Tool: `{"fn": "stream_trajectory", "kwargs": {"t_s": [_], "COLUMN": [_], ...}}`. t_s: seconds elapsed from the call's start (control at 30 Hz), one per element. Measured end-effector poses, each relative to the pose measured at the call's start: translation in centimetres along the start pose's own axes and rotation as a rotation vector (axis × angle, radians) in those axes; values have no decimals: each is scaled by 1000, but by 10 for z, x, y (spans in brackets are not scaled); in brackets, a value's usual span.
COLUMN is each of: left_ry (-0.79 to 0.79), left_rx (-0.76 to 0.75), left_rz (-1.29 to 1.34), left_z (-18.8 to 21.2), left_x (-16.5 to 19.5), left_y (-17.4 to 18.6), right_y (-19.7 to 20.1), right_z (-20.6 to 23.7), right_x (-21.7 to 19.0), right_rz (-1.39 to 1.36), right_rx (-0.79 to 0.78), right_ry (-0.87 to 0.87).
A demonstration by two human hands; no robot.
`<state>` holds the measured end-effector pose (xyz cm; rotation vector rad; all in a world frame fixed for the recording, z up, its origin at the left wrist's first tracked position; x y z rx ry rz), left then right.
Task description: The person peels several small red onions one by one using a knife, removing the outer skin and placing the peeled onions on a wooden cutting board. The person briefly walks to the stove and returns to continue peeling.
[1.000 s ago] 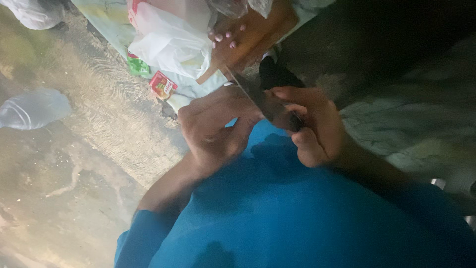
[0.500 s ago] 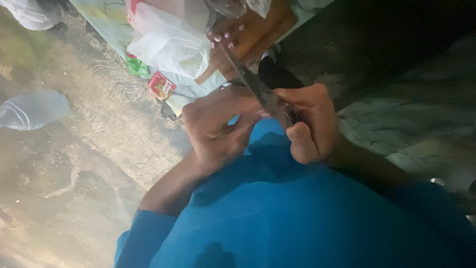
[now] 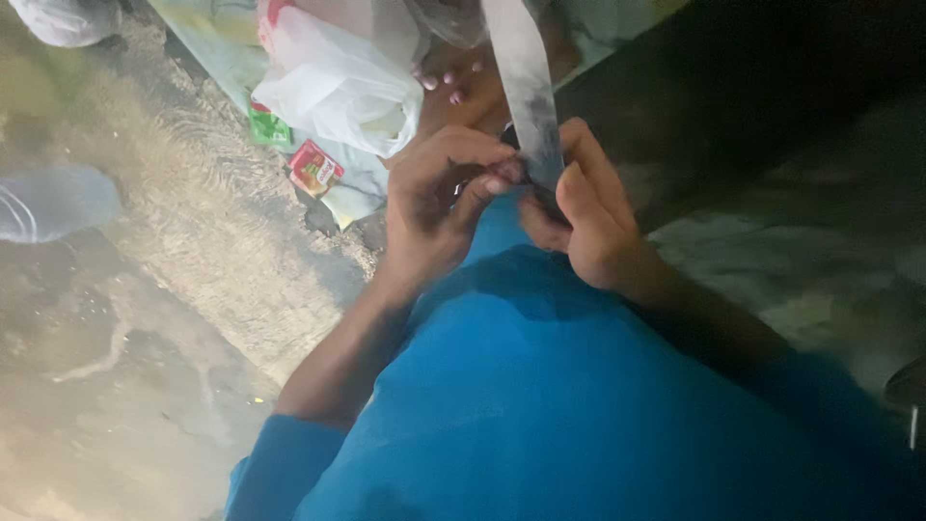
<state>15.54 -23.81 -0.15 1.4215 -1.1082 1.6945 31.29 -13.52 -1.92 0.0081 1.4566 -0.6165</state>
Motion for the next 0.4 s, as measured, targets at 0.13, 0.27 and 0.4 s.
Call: {"fn": "stream_trajectory", "kwargs": {"t_s": [0.13, 0.27, 0.4], "left_ry": [-50, -225, -298], "left_rx": [170, 240, 347], "left_rz": [-201, -377, -526], "left_z": [7, 13, 24], "left_x": [-1, 12, 25], "left_y": [2, 11, 26], "right_y": [-8, -20, -36], "right_z": [-18, -29, -42], "right_x": [3, -2, -6], "right_rz": [-123, 64, 160], "right_rx": [19, -28, -118], "right_ry": [-45, -38, 30]}}
Point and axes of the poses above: each hand's wrist, its own z-axis away from the middle knuckle, its own y-axis out of the back of the hand, x = y × z, the point moved 3 cm from there along -z, towards the middle knuckle, and after that the axes turned 5 degrees about z, right-handed, at the moved point
